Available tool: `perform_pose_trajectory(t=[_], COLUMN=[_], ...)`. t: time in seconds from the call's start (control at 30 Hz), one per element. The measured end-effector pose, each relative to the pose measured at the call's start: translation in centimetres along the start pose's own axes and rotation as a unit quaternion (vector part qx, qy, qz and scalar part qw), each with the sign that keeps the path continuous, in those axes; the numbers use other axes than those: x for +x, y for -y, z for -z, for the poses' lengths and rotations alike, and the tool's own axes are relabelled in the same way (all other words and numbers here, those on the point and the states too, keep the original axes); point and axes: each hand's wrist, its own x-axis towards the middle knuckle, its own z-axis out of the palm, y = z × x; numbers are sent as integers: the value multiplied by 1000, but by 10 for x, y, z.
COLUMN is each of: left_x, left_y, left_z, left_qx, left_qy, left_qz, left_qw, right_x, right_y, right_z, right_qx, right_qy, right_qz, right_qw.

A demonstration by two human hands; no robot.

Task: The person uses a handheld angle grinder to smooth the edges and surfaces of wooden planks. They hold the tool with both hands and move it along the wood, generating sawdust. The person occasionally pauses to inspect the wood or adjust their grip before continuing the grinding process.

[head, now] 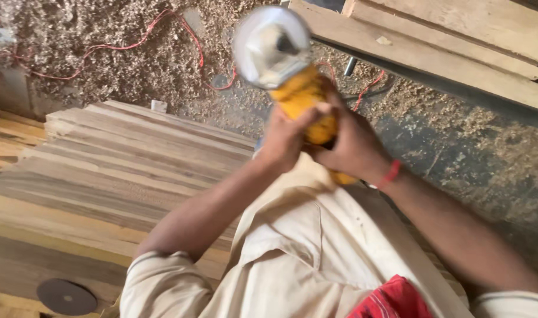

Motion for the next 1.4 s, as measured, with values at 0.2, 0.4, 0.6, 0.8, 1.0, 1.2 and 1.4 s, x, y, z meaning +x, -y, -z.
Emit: perform_pose_trajectory(t=[0.2,0.4,0.6,0.8,1.0,1.2,1.4], left_x=[-6,0,11,1,13,7,5], left_y=[-40,-24,-8,13,1,-32,-7], left_z=[20,-5,-16,-27,-18,-5,-18], left_qx=[-43,-38,-54,-27,-44,-50,-46], left_qy=[-45,-3,13,18,1,-8,3], left_qz=[19,16,48,48,41,34,41], left_qw=[998,999,997,998,998,998,998], right_x=[24,4,-7,-31,-9,12,-9], right_y=[22,18,11,-2,3,16,3], right_z=[-21,-7,6,9,9,-2,8], right_qx=[-13,-33,-5,-27,-24,-28,-27], right_qy=[-19,-67,-79,-92,-72,-56,-82], right_qz=[58,37,-1,14,28,64,58], right_qw=[998,997,997,995,997,996,995])
